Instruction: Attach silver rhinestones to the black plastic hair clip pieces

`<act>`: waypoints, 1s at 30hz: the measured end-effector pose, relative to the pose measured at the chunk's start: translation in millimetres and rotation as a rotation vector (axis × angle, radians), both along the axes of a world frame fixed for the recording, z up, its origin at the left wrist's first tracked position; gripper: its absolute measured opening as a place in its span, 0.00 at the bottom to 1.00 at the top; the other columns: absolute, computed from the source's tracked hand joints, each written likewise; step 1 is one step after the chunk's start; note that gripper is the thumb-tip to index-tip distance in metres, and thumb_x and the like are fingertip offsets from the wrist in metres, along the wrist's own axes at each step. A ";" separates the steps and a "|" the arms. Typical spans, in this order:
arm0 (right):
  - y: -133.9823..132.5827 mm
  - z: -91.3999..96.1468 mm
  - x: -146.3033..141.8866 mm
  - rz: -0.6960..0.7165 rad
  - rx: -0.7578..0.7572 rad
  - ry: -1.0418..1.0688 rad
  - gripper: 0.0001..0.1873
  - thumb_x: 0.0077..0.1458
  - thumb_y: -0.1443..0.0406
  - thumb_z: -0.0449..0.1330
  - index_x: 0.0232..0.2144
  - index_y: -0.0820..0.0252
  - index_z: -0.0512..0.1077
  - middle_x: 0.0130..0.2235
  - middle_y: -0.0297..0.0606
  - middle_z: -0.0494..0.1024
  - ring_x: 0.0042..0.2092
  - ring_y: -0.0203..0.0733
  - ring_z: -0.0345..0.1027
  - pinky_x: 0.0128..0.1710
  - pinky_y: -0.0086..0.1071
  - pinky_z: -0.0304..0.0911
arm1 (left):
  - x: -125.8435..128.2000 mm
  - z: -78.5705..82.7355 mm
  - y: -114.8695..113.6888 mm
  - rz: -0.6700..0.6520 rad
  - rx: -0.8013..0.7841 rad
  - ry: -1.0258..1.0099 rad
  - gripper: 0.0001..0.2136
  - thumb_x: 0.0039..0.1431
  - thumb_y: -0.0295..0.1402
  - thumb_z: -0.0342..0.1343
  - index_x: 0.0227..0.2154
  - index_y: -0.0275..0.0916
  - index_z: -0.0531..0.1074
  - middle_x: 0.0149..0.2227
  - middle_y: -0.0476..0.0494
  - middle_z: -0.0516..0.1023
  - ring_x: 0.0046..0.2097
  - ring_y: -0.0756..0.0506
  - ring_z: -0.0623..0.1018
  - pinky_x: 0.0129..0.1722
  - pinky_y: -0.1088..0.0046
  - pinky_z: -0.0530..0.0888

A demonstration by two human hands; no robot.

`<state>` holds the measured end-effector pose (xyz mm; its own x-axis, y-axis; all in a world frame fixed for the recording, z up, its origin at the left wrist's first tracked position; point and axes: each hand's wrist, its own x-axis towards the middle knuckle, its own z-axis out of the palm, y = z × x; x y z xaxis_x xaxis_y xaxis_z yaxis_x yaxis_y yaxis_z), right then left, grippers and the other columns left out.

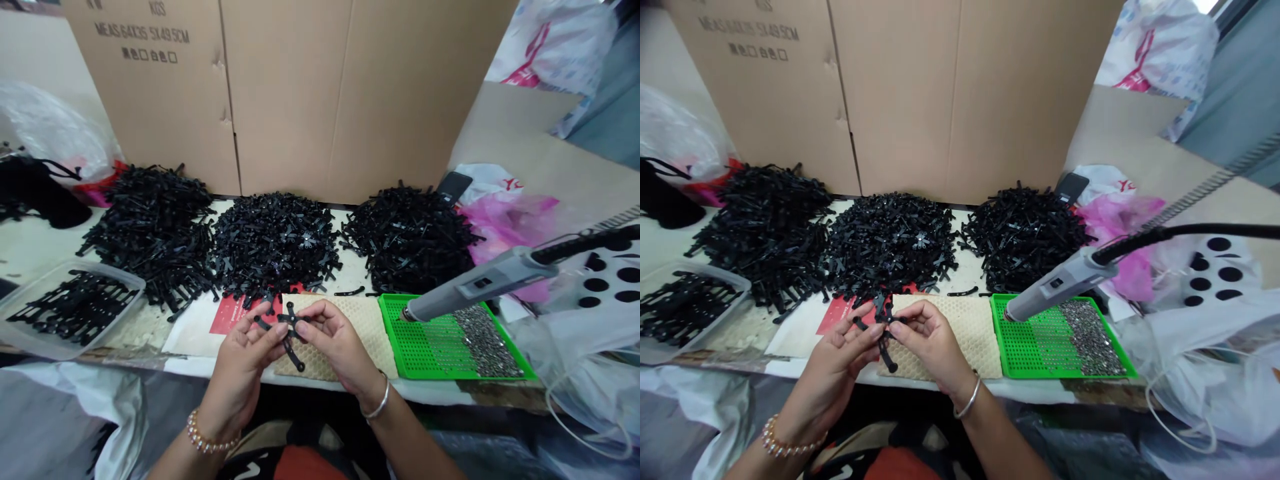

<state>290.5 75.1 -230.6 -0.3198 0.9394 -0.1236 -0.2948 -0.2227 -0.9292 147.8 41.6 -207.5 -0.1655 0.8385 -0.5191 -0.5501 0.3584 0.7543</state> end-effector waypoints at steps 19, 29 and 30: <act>-34.5 -21.2 12.2 -0.267 0.279 -0.252 0.10 0.51 0.60 0.66 0.35 0.57 0.73 0.36 0.35 0.70 0.35 0.38 0.67 0.35 0.31 0.65 | 17.3 -6.2 7.4 -0.228 -0.156 -0.018 0.11 0.39 0.32 0.71 0.28 0.34 0.78 0.29 0.45 0.81 0.30 0.49 0.79 0.29 0.77 0.77; -34.9 -7.1 40.8 -0.338 0.454 -0.387 0.09 0.53 0.58 0.65 0.36 0.54 0.75 0.36 0.37 0.70 0.37 0.41 0.67 0.38 0.34 0.66 | 42.7 -2.0 8.6 -0.239 -0.116 -0.035 0.16 0.30 0.28 0.73 0.28 0.36 0.79 0.30 0.47 0.81 0.31 0.49 0.78 0.31 0.78 0.78; -34.6 -5.2 47.9 -0.346 0.494 -0.426 0.09 0.53 0.59 0.65 0.36 0.54 0.74 0.38 0.38 0.70 0.40 0.42 0.66 0.42 0.36 0.65 | 44.2 -2.8 11.6 -0.242 -0.117 -0.025 0.15 0.31 0.28 0.73 0.27 0.36 0.79 0.30 0.47 0.80 0.30 0.50 0.78 0.29 0.79 0.77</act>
